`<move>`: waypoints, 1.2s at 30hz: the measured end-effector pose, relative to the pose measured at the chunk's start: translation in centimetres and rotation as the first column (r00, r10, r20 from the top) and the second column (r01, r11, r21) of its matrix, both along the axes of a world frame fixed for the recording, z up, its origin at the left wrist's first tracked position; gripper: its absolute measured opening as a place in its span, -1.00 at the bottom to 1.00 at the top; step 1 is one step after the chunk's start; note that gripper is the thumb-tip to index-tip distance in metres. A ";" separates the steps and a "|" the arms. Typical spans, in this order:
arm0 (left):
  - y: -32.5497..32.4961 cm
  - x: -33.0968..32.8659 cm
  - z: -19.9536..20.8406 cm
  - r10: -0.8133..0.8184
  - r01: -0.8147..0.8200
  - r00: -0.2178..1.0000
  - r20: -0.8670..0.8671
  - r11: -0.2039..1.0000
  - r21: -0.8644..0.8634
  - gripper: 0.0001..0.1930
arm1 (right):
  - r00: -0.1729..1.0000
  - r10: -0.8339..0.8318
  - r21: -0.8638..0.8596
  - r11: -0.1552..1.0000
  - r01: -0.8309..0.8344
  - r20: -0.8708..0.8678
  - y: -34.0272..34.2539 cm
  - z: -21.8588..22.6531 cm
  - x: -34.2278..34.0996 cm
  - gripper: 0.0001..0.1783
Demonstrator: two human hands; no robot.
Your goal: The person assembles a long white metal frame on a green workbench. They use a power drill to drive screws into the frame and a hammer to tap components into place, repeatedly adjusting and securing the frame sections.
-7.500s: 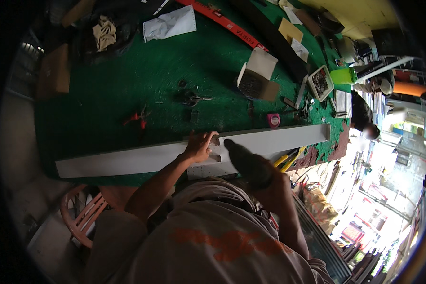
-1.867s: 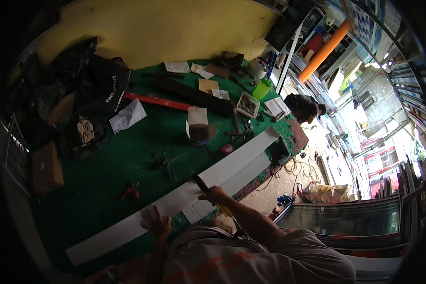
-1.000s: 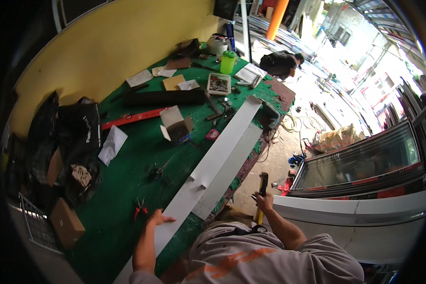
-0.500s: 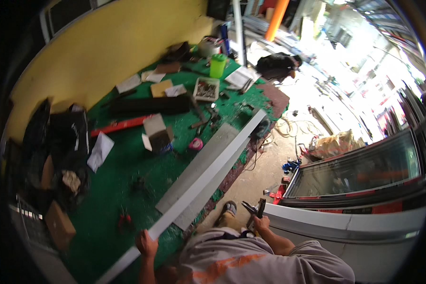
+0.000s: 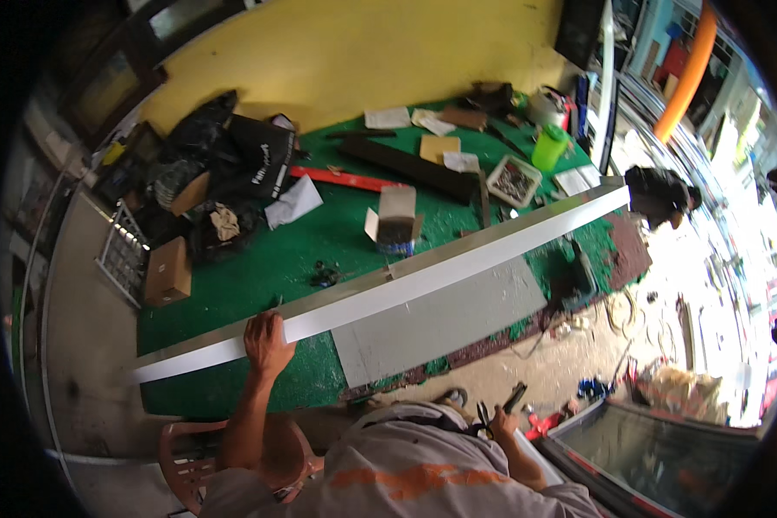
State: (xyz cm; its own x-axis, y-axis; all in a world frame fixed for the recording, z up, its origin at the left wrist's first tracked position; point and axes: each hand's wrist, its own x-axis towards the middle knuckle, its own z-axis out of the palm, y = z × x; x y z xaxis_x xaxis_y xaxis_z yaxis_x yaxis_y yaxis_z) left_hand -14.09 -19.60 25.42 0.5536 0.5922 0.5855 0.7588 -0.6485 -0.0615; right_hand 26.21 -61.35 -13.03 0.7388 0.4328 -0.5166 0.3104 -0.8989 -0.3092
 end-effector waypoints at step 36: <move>2.8 12.8 24.5 0.213 0.087 0.171 0.962 0.969 -0.230 -0.35 | 0.942 -0.212 0.291 0.913 0.286 -0.262 8.6 6.9 7.7 -0.33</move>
State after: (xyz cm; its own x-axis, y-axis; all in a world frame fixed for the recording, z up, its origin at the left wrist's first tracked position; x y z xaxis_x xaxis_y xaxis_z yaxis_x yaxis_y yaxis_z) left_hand -1.26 -16.84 49.88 -0.4282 0.7640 0.4826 0.1334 -0.4747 0.8700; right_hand 33.86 -52.80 -6.16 0.7280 0.4189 -0.5428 -0.0199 -0.7784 -0.6275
